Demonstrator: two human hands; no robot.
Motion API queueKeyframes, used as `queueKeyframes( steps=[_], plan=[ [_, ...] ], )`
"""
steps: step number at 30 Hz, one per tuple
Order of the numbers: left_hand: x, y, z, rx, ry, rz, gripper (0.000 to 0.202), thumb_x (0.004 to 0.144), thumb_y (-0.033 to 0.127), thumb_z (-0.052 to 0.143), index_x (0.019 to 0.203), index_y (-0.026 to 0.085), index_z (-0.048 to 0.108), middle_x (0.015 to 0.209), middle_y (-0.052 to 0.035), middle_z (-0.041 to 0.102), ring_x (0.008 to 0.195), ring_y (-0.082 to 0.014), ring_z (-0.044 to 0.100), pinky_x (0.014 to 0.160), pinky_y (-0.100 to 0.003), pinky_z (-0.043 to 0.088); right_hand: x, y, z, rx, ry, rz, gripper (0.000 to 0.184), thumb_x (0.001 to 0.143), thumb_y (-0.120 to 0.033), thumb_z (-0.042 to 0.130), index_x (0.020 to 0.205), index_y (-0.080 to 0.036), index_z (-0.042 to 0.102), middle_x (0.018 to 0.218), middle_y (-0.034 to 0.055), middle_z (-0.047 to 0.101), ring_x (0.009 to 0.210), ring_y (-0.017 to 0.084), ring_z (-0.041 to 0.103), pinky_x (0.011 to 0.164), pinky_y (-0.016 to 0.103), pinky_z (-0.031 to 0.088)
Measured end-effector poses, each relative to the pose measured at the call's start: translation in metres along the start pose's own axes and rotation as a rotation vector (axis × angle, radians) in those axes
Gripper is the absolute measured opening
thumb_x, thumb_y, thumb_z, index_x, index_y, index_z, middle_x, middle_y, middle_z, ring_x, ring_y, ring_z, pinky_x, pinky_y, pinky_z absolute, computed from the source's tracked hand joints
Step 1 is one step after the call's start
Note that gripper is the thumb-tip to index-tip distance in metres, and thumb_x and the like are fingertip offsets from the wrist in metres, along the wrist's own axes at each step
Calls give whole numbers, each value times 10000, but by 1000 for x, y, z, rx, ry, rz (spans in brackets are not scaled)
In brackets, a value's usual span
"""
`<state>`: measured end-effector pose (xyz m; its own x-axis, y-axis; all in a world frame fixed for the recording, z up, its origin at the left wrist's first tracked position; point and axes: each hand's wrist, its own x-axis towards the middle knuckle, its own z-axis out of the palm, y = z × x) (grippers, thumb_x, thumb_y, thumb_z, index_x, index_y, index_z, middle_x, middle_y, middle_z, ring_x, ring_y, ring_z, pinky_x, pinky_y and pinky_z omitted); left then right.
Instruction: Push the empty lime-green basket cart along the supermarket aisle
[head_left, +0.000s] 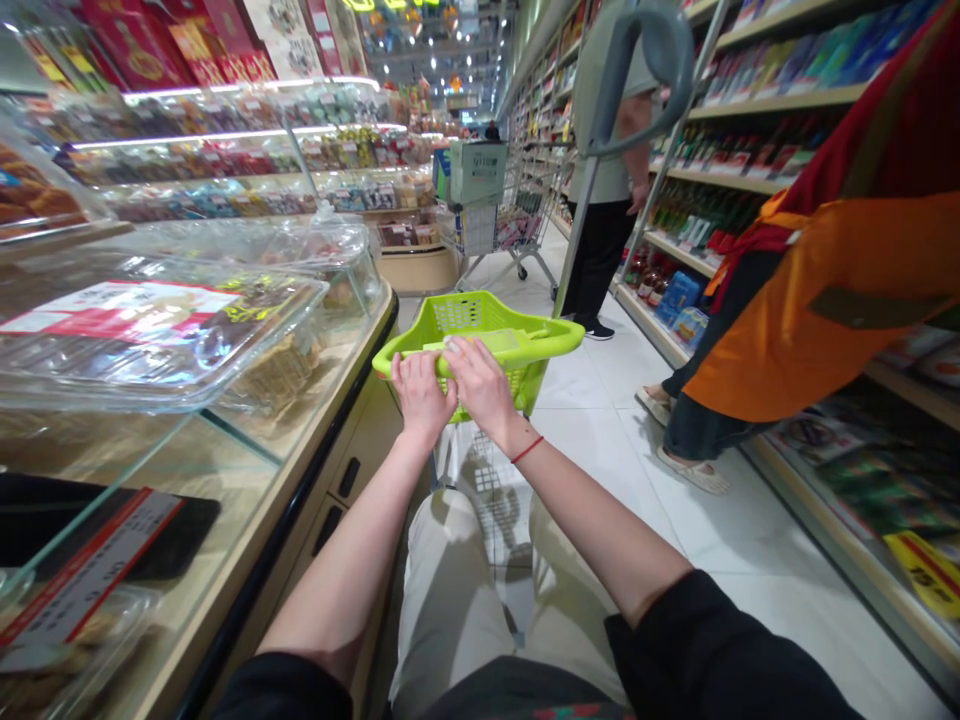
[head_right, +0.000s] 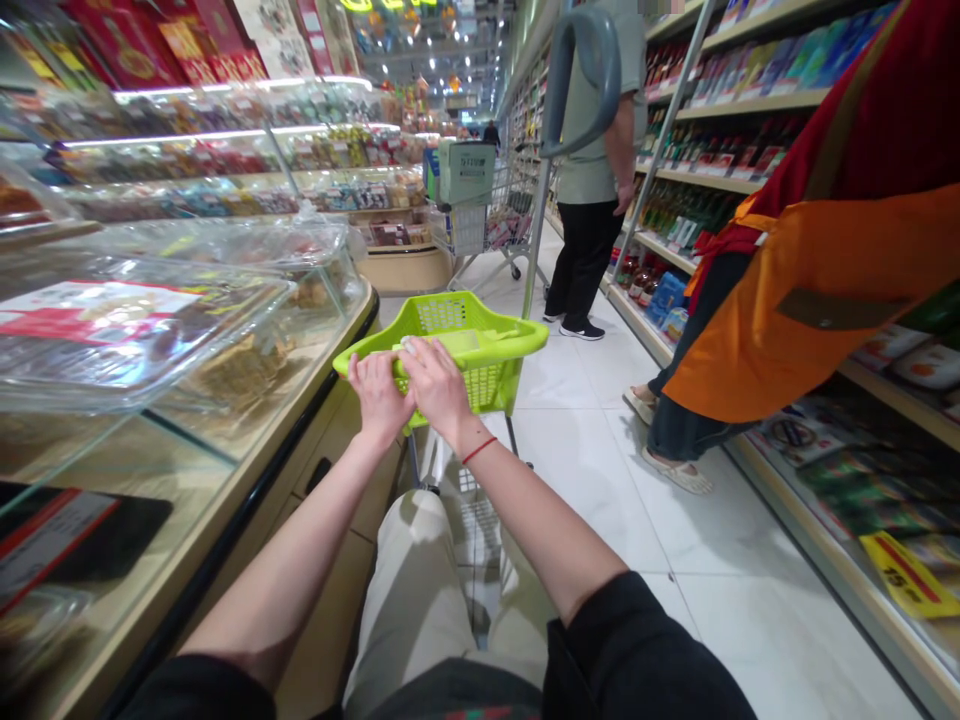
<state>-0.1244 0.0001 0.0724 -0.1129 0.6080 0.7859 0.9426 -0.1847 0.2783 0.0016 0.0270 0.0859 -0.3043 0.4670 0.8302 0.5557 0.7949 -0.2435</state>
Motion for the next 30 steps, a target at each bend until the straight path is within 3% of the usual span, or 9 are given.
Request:
queueKeyframes(
  steps=[2,5,10,13,17,24,27,30],
  plan=[
    [0,-1,-1,5,-1,7,359,795,237,564,1145,171,601,1103,-142,663,1170,-321,572,1243,-563,193,-2,-1,-1,-7,-14,-61,347,1028,-159,459,1249,-197,724,1392,120,672,1325,209,608,1236,437,396],
    [0,-2,-3,0,-22,7,383,781,233,577,1159,176,598,1102,-135,661,1177,-323,567,1243,-569,193,-11,19,-13,-39,20,-80,360,1032,-150,440,1254,-202,719,1398,116,669,1330,203,609,1237,459,397],
    [1,-2,-3,-23,-27,-8,394,772,232,584,1162,184,599,1105,-130,654,1176,-326,560,1246,-575,183,-30,72,-41,-110,173,74,348,1048,-228,438,1234,-191,729,1367,139,684,1313,241,625,1228,517,406],
    [0,-2,-2,-32,-30,-14,399,771,230,585,1167,184,596,1116,-133,646,1190,-328,551,1249,-577,169,-35,87,-47,-122,223,157,365,1053,-260,425,1253,-182,720,1371,153,677,1314,257,624,1224,536,406],
    [0,0,-1,-30,-29,-21,400,771,226,582,1166,165,593,1117,-143,636,1196,-328,545,1253,-569,164,-30,66,-31,-84,181,150,390,1036,-181,401,1280,-182,706,1413,147,649,1352,247,591,1247,515,374],
    [-1,0,-1,25,6,-7,308,808,252,554,1107,188,592,1069,-125,659,1145,-315,586,1229,-551,226,-4,-4,4,0,-34,-81,389,1015,-123,432,1273,-192,715,1407,125,662,1348,202,591,1253,435,373],
    [-1,-2,-3,38,10,16,318,805,252,561,1114,184,595,1070,-127,668,1136,-316,596,1228,-547,231,-4,-1,0,3,-47,-107,398,1021,-123,423,1285,-207,709,1409,112,664,1350,196,592,1254,441,370],
    [0,-2,-4,22,-10,13,381,775,232,588,1154,192,593,1099,-122,669,1164,-323,588,1232,-559,216,-13,24,-16,-16,-4,-59,391,1028,-142,426,1289,-221,706,1423,106,654,1353,207,591,1251,480,369]
  ],
)
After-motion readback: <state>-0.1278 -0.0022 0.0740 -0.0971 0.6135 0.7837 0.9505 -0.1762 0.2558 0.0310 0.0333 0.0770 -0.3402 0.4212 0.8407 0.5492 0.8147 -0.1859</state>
